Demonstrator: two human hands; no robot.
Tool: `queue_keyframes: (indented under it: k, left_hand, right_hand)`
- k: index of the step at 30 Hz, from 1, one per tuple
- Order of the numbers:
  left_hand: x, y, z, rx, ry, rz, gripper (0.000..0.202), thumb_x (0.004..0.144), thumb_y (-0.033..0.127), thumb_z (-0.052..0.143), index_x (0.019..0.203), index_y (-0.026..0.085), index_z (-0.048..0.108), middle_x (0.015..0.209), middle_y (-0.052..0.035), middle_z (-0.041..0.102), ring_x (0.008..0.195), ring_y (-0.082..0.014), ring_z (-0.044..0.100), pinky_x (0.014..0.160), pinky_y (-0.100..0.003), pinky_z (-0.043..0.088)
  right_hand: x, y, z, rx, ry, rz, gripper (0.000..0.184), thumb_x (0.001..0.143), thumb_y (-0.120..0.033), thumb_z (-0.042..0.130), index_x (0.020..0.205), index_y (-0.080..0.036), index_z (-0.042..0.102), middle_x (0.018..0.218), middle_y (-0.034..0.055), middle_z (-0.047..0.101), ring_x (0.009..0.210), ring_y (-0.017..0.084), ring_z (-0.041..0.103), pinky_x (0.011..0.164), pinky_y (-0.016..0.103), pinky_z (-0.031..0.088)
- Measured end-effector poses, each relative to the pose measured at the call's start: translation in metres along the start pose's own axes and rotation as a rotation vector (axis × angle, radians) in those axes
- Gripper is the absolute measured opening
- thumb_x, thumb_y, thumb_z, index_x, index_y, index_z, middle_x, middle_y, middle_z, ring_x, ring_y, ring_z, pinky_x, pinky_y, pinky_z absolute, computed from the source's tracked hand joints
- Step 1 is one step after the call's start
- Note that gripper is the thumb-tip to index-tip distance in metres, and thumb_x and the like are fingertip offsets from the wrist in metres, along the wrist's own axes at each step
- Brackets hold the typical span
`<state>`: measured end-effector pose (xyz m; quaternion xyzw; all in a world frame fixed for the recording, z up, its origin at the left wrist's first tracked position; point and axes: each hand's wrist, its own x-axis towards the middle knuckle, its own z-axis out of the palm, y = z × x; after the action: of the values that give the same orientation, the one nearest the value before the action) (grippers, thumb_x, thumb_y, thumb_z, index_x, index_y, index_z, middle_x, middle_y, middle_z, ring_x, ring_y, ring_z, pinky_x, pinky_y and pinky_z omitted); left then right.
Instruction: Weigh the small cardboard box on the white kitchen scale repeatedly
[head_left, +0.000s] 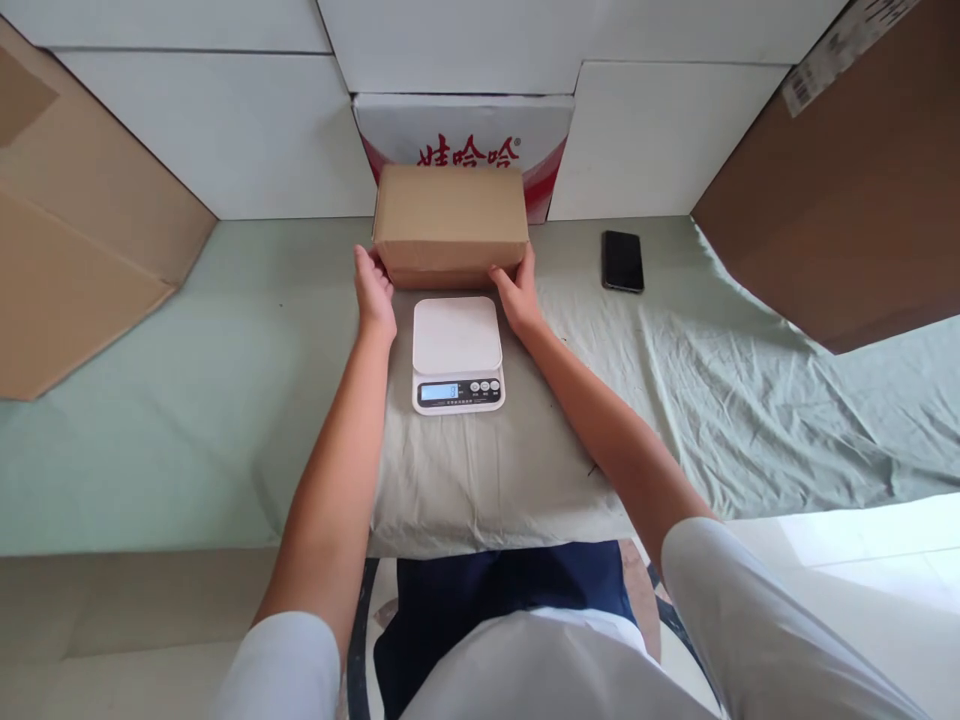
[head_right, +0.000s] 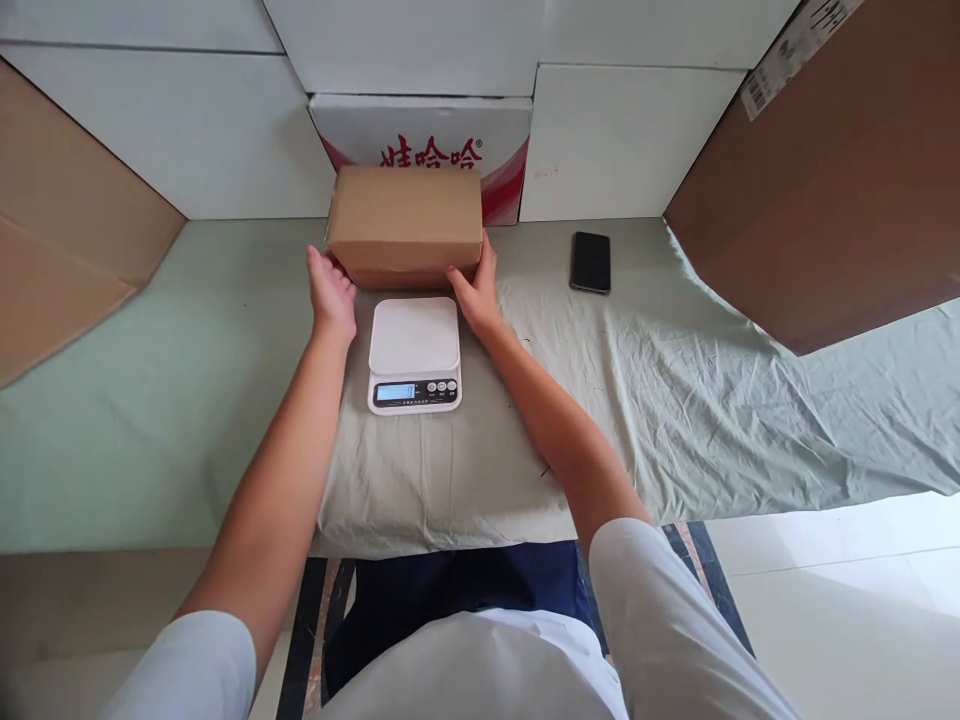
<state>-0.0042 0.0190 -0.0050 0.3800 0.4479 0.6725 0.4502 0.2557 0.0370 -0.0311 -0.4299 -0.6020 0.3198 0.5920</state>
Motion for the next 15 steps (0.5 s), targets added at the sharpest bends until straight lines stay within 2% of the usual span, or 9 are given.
queue_keyframes:
  k: [2,5,10,15]
  left_hand:
    - [0.001,-0.015,-0.003,0.001,0.007,-0.030,0.087,0.100,0.098,0.046,0.139,0.024,0.074,0.165,-0.0177,0.066,0.169,-0.0316,0.052,0.139,-0.048,0.043]
    - [0.002,-0.027,-0.008,-0.012,-0.001,-0.035,0.088,0.098,0.098,0.050,0.138,0.024,0.075,0.163,-0.0184,0.068,0.165,-0.0331,0.056,0.136,-0.048,0.046]
    - [0.000,-0.030,-0.007,-0.015,0.015,-0.017,0.084,0.101,0.095,0.050,0.138,0.024,0.075,0.162,-0.0184,0.069,0.162,-0.0329,0.059,0.135,-0.047,0.048]
    - [-0.005,-0.028,-0.002,0.014,-0.005,0.024,0.088,0.099,0.097,0.052,0.142,0.023,0.074,0.164,-0.0184,0.067,0.165,-0.0327,0.056,0.135,-0.046,0.048]
  right_hand:
    - [-0.002,0.006,-0.002,0.004,-0.002,0.014,0.098,0.086,-0.070,0.077,0.171,-0.037,0.039,0.178,0.0071,0.050,0.173,0.035,0.038,0.152,0.064,0.021]
    - [-0.001,0.011,-0.007,-0.010,-0.015,0.040,0.093,0.086,-0.065,0.077,0.167,-0.035,0.042,0.176,0.0082,0.051,0.170,0.034,0.040,0.151,0.062,0.026]
    - [0.002,0.015,-0.011,-0.030,-0.022,0.096,0.089,0.086,-0.061,0.074,0.163,-0.030,0.043,0.174,0.0124,0.051,0.167,0.035,0.044,0.149,0.061,0.030]
    - [0.000,0.015,-0.011,-0.021,-0.021,0.102,0.087,0.086,-0.061,0.073,0.162,-0.031,0.043,0.174,0.0125,0.052,0.166,0.034,0.046,0.148,0.061,0.031]
